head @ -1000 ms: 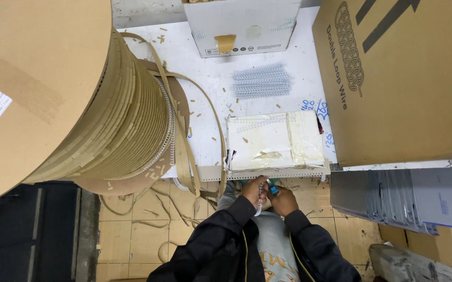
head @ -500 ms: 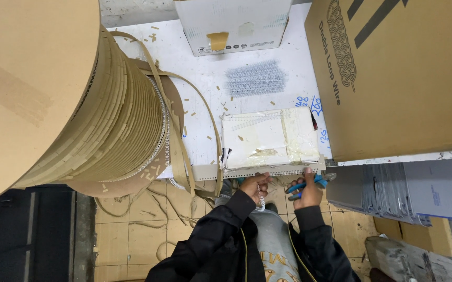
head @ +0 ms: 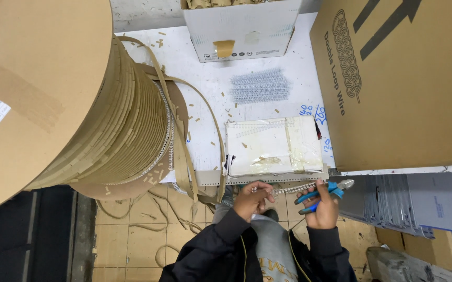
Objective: The person uses blue-handled pliers to cut a continuous double-loop wire from a large spool into short segments. The cut pieces are placed on a white surface next to the spool. The task is performed repeatedly throughout the clip.
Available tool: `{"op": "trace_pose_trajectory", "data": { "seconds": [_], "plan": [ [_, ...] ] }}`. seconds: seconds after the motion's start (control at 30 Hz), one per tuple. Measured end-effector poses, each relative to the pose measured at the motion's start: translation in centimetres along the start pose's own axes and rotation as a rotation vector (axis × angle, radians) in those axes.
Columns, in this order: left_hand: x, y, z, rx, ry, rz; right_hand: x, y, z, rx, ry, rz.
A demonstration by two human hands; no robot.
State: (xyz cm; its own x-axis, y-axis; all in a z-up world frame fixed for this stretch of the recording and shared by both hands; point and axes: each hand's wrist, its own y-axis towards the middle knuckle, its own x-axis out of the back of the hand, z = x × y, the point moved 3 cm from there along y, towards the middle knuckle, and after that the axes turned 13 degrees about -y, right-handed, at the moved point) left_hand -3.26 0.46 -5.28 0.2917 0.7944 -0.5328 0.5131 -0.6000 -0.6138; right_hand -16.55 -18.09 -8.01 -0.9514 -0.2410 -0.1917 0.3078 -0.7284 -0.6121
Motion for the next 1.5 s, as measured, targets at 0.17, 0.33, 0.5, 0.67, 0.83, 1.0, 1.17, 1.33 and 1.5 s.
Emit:
{"op": "trace_pose_trajectory", "data": {
  "seconds": [0.17,0.33,0.5,0.67,0.83,1.0,1.17,1.33,1.5],
  "plan": [
    [-1.3,0.0,-8.6,-0.245,-0.01,-0.029,-6.7,-1.7,5.6,0.056,-0.006,0.191],
    [0.1,3.1,-13.5,-0.21,-0.075,-0.079,-11.9,-1.1,6.8,-0.139,-0.085,0.438],
    [-0.6,2.6,-16.1,-0.182,-0.182,-0.063,-14.7,-0.2,6.7,-0.236,-0.034,0.457],
    [-0.1,4.0,-15.6,-0.205,-0.222,-0.05,-15.1,0.8,6.7,-0.201,-0.008,0.504],
    [-2.0,1.4,-13.9,-0.171,-0.178,-0.002,-14.6,-1.1,6.9,-0.136,-0.01,0.545],
    [-4.1,-0.6,-9.0,-0.005,0.354,0.395,-12.1,-8.1,6.1,0.113,-0.701,0.981],
    [-4.6,0.8,-4.4,0.175,0.713,0.33,-7.6,-7.2,1.1,0.132,-0.7,0.737],
    [0.1,4.9,1.8,0.231,0.721,0.401,-2.1,0.8,-3.7,-0.008,-0.189,0.245],
    [4.1,4.0,4.9,0.385,0.643,0.481,2.6,7.3,-4.8,-0.045,-0.019,-0.04]
  ]
}}
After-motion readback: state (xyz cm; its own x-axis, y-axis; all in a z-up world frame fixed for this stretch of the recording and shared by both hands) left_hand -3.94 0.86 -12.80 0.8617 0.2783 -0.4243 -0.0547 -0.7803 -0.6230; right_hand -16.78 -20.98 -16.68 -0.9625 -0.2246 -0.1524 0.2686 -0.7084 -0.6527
